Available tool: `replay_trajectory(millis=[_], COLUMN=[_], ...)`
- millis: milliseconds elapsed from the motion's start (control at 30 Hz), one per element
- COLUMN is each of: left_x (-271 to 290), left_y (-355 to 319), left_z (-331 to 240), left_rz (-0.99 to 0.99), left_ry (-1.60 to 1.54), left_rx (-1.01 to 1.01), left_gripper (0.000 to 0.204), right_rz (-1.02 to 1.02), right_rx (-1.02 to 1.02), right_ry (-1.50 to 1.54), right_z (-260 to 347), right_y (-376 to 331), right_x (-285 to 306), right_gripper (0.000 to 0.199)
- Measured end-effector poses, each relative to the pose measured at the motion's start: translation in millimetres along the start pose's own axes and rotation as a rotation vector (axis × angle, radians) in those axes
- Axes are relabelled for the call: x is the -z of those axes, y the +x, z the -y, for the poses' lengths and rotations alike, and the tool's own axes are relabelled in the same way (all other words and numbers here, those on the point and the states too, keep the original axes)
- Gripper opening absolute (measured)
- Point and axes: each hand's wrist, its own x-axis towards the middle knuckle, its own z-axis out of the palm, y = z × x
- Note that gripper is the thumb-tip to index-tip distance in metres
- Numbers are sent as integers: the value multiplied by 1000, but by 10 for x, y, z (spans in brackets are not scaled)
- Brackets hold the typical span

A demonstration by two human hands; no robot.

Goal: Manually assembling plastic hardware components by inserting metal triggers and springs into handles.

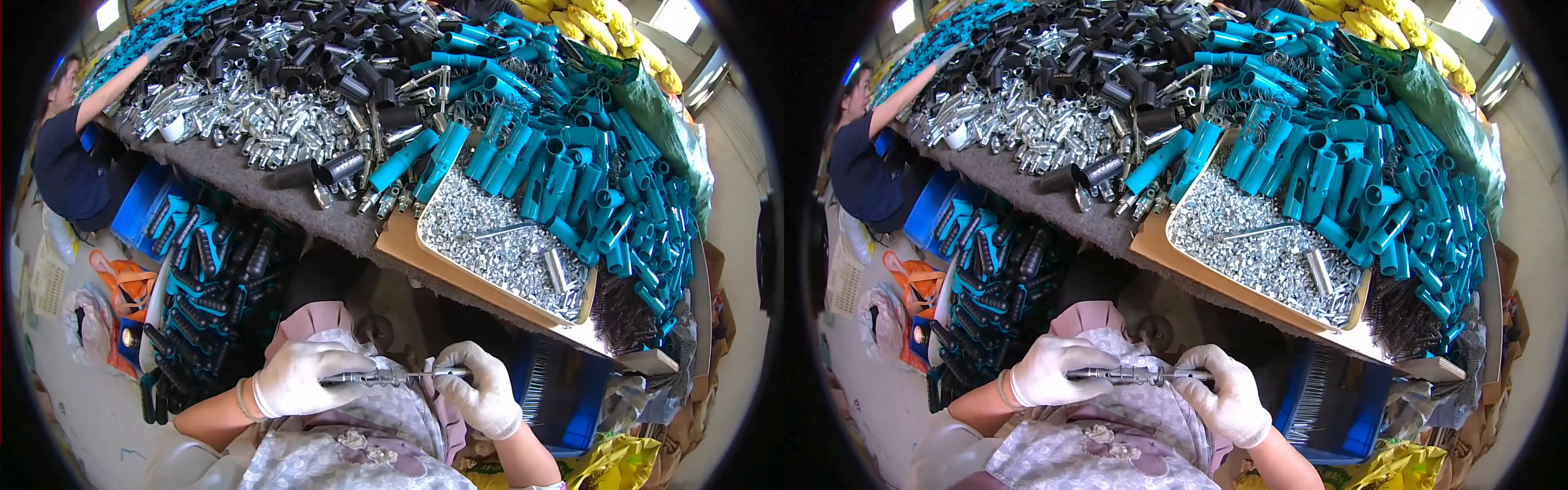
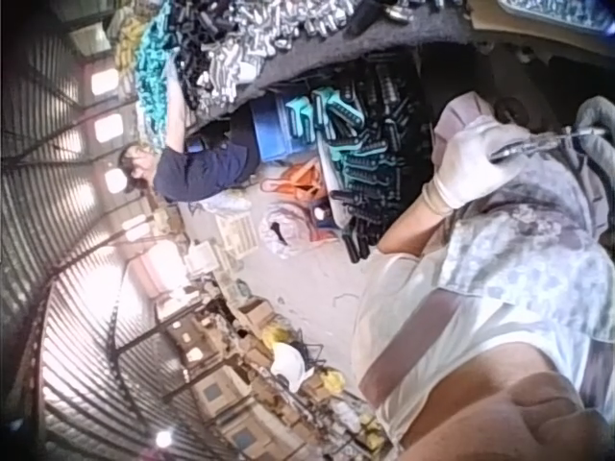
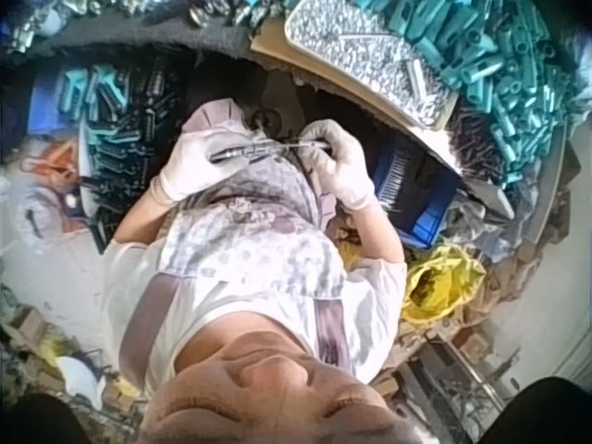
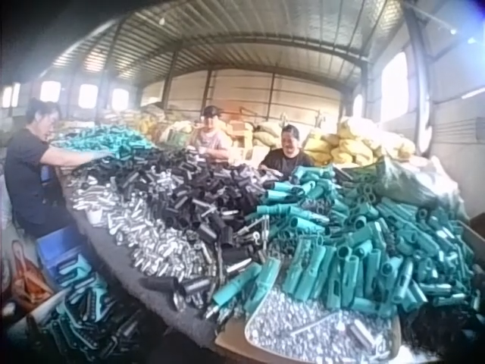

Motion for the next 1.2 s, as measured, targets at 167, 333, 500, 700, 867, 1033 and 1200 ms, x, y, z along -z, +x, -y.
replay_trajectory(millis=[167, 333, 500, 700, 867, 1033, 1200], left_x=[-55, -108, -99, -134, -120, -188, -190], left_y=[22, 6, 27, -3, -17, 4, -6], left_z=[32, 45, 114, 110, 118, 135, 195], left_rz=[-9, 12, 4, 6, -92, -122, -136], left_ry=[40, 25, -135, -80, -81, -31, -47], left_rx=[-16, -8, -49, -20, -21, -14, 43], left_gripper=[28, 28, 29, 29, 28, 28, 28], right_rz=[20, 74, 4, 28, -122, -264, -279], right_rx=[-56, -103, 205, 177, 61, 99, 26], right_ry=[30, 50, -148, -231, 441, 635, 718], right_z=[-55, 4, -88, -219, -269, -476, -520], right_y=[-16, 8, -24, 2, 18, 72, 156], right_x=[-35, -81, -312, -369, -312, -521, -684], right_gripper=[18, 20, 24, 28, 24, 12, 15])
